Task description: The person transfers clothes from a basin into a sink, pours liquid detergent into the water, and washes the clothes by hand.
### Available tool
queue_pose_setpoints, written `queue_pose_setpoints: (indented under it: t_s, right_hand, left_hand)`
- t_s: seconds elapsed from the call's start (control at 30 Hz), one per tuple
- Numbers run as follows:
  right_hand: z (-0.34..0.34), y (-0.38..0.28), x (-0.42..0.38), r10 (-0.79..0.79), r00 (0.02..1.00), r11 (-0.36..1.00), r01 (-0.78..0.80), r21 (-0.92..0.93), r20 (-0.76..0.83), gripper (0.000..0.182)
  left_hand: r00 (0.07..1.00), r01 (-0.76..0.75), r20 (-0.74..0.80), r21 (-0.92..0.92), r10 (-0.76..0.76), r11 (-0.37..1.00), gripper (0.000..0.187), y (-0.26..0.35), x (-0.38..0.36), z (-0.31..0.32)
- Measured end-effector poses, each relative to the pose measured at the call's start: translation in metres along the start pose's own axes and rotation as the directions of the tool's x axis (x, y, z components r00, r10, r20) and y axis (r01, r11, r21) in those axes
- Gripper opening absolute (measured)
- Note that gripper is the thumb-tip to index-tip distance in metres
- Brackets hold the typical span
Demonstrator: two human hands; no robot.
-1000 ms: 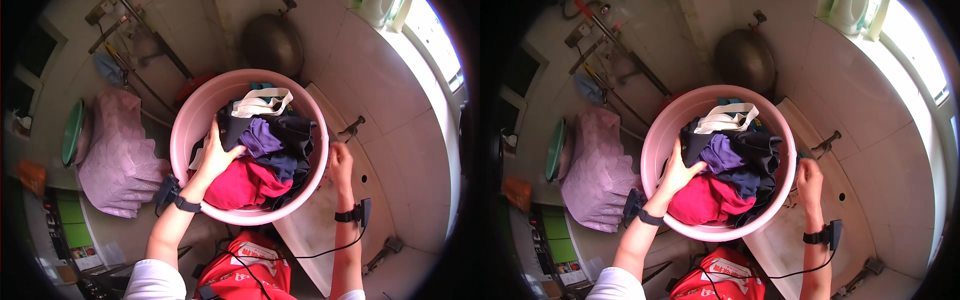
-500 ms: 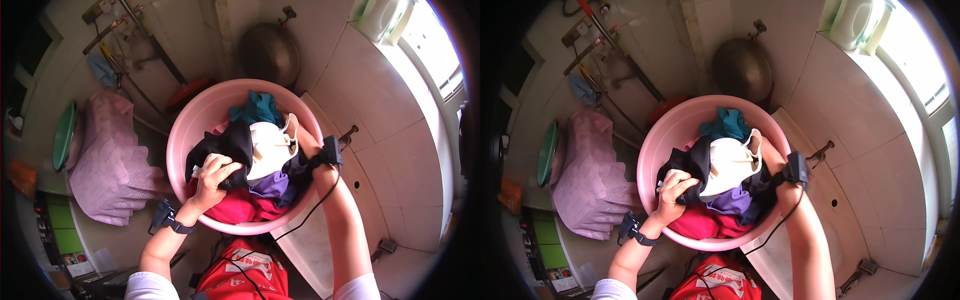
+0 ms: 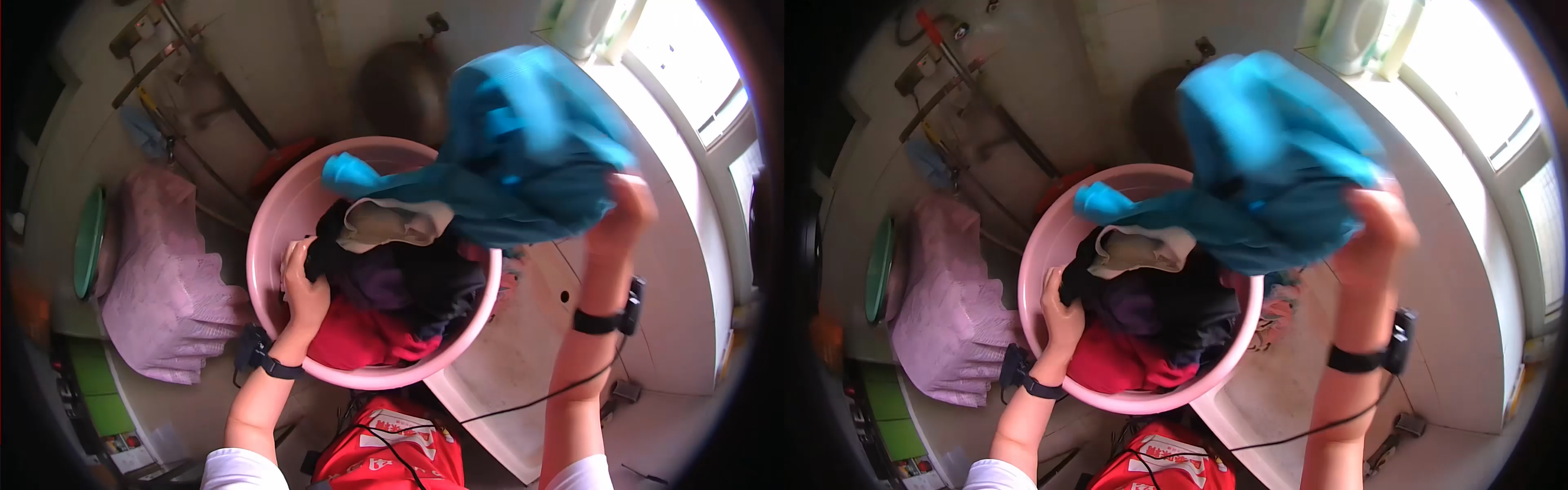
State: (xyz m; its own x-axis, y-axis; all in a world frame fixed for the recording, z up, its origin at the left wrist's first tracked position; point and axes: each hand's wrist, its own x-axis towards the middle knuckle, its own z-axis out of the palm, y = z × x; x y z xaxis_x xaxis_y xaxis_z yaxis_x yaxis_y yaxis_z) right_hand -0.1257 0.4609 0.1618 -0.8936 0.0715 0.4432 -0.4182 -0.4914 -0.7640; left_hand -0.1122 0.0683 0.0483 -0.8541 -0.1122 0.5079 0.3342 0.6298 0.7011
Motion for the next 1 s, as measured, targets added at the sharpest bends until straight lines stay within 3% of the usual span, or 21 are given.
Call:
queue_pose_setpoints:
  t_s: [0.03,0.07,0.1,0.23,0.27,0.33,0.37,0.43,0.53,0.57,0.6,0.63,0.67,0.7,0.73,0.77,0.8,0.83,0.9,0.93,1.0]
  right_hand:
    - [-0.016,-0.043,-0.005,-0.095,0.960,0.963,0.022,0.270,0.261,0.026]
    - [-0.004,-0.089,-0.023,-0.152,0.977,0.975,0.173,0.141,-0.146,0.040]
    - [-0.011,-0.129,-0.046,-0.224,0.970,0.966,0.234,0.107,-0.097,0.053]
    - [0.017,-0.187,-0.127,-0.286,0.953,0.958,0.287,-0.006,-0.104,0.051]
    - [0.027,-0.190,-0.142,-0.289,0.952,0.957,0.289,-0.018,-0.104,0.050]
    - [0.039,-0.194,-0.168,-0.301,0.946,0.954,0.299,-0.033,-0.118,0.049]
    - [0.045,-0.196,-0.179,-0.303,0.945,0.953,0.300,-0.041,-0.125,0.049]
    - [0.049,-0.199,-0.201,-0.302,0.940,0.953,0.298,-0.049,-0.161,0.048]
    - [0.036,-0.198,-0.234,-0.265,0.913,0.964,0.251,-0.084,-0.312,0.047]
    - [0.024,-0.195,-0.249,-0.217,0.879,0.976,0.198,-0.089,-0.424,0.046]
    - [0.010,-0.193,-0.266,-0.185,0.808,0.982,0.126,-0.144,-0.559,0.046]
    - [-0.034,-0.186,-0.312,-0.263,0.704,0.846,-0.161,-0.508,-0.660,0.043]
    - [-0.082,-0.173,-0.351,-0.385,0.604,0.531,-0.473,-0.703,-0.698,0.040]
    - [-0.076,-0.157,-0.343,-0.008,0.712,0.311,-0.665,-0.679,-0.702,0.033]
    - [-0.059,-0.145,-0.325,0.293,0.685,-0.060,-0.683,-0.728,-0.667,0.032]
    - [-0.057,-0.131,-0.335,0.420,0.642,-0.431,-0.481,-0.764,-0.641,0.032]
    - [-0.053,-0.120,-0.339,0.446,0.549,-0.366,-0.608,-0.704,-0.707,0.035]
    - [-0.042,-0.113,-0.330,0.396,0.580,-0.329,-0.634,-0.700,-0.711,0.034]
    - [-0.035,-0.107,-0.319,0.330,0.685,-0.128,-0.650,-0.749,-0.650,0.029]
    - [-0.033,-0.106,-0.314,0.330,0.679,-0.124,-0.658,-0.743,-0.656,0.029]
    - [-0.028,-0.104,-0.304,0.348,0.728,-0.077,-0.606,-0.792,-0.590,0.026]
  left_hand:
    - [0.998,0.005,0.065,0.023,-0.007,1.000,0.044,-0.003,0.002,0.003]
    - [0.995,0.004,0.096,0.073,-0.011,0.997,0.047,-0.003,0.004,0.009]
    - [0.992,-0.002,0.127,0.123,-0.014,0.992,0.051,-0.002,0.006,0.014]
    - [0.891,0.060,0.414,0.298,-0.186,0.953,0.067,-0.008,0.013,0.025]
    - [0.889,0.052,0.420,0.298,-0.180,0.953,0.067,0.000,0.014,0.027]
    - [0.915,-0.093,0.394,0.405,-0.082,0.909,0.087,0.020,0.021,0.031]
    - [0.881,-0.151,0.472,0.342,-0.030,0.927,0.099,0.030,0.031,0.032]
    - [0.847,-0.280,0.491,0.089,0.203,0.956,0.089,0.042,0.050,0.042]
    - [0.861,-0.186,0.471,-0.056,0.190,0.981,0.062,0.024,0.092,0.077]
    - [0.826,-0.113,0.549,-0.069,0.132,0.991,0.063,0.013,0.107,0.091]
    - [0.692,-0.213,0.715,0.067,0.102,0.975,0.069,0.016,0.120,0.095]
    - [0.538,-0.334,0.842,0.177,0.033,0.926,0.077,0.019,0.128,0.097]
    - [0.468,-0.391,0.882,0.157,0.049,0.907,0.083,-0.006,0.131,0.106]
    - [0.396,-0.445,0.916,0.133,0.061,0.885,0.089,-0.029,0.133,0.117]
    - [0.350,-0.350,0.929,0.247,-0.118,0.904,0.094,-0.008,0.135,0.114]
    - [0.334,-0.348,0.934,0.248,-0.128,0.904,0.091,-0.018,0.138,0.118]
    - [0.266,-0.372,0.955,0.229,-0.133,0.900,0.086,-0.029,0.141,0.122]
    - [0.197,-0.394,0.970,0.209,-0.139,0.895,0.081,-0.026,0.143,0.123]
    - [0.269,-0.360,0.949,0.258,-0.165,0.897,0.069,-0.022,0.146,0.114]
    - [0.361,-0.328,0.911,0.322,-0.197,0.888,0.058,-0.013,0.147,0.105]
    - [0.408,-0.192,0.886,0.318,-0.219,0.928,0.047,-0.009,0.155,0.091]
